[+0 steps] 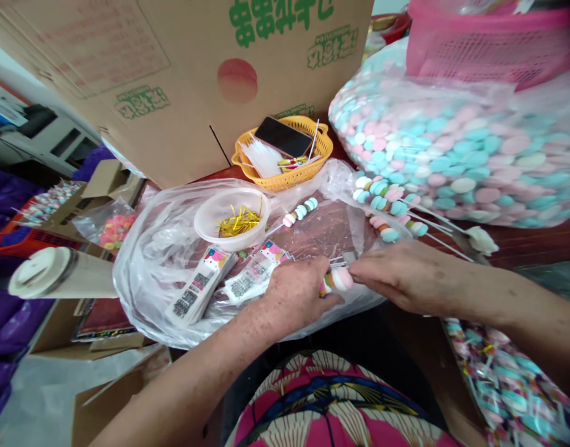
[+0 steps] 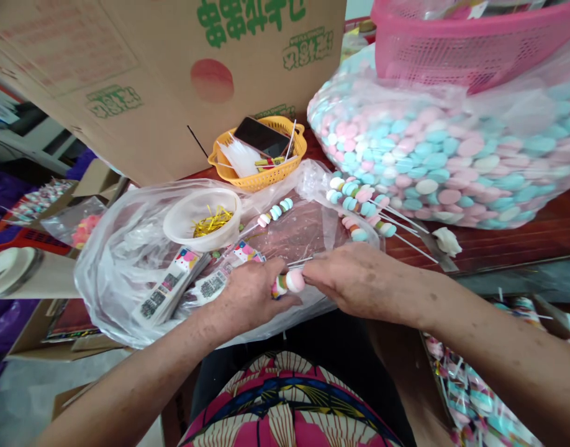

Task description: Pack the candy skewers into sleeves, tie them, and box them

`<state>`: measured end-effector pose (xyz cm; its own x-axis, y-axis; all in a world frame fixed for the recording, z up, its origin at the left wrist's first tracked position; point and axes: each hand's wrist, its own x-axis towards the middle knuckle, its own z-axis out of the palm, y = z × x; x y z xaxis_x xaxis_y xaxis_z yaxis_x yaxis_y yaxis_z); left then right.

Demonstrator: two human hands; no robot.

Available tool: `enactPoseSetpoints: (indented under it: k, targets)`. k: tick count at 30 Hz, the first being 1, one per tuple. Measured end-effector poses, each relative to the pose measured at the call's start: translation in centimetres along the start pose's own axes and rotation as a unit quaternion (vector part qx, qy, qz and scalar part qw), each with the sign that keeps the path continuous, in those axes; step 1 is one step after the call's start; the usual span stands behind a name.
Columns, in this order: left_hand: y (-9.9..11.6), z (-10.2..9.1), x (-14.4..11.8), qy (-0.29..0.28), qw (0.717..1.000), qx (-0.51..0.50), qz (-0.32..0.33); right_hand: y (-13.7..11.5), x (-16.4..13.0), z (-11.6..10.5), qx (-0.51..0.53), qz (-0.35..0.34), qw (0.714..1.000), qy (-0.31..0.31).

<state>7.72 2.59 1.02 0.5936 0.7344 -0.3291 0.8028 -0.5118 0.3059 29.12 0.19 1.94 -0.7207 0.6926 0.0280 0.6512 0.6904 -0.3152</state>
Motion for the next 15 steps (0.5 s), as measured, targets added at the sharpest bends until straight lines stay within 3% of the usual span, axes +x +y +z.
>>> enactPoseSetpoints:
  k: [3, 6, 10, 13, 15]
  targets:
    - [-0.8, -0.5, -0.2, -0.037, 0.999, -0.023, -0.001, 0.4, -0.5, 0.1, -0.046, -0.043, 0.997, 0.053]
    - [-1.0, -0.4, -0.2, -0.033, 0.999, 0.010, 0.013, 0.1, -0.9, 0.6, -0.034, -0.046, 0.998, 0.022]
    - [0.5, 0.8, 0.2, -0.015, 0.999, 0.046, 0.024, -0.9, -0.4, 2.1, 0.076, 0.013, 0.997, -0.016]
    - [1.2, 1.0, 0.4, -0.039, 0.998, -0.015, 0.044, -1.0, 0.1, 3.1, 0.122, 0.038, 0.991, -0.026]
    - [0.3, 0.1, 0.4, -0.051, 0.989, -0.112, 0.077, -0.5, 0.1, 3.3, 0.110, 0.043, 0.993, -0.015]
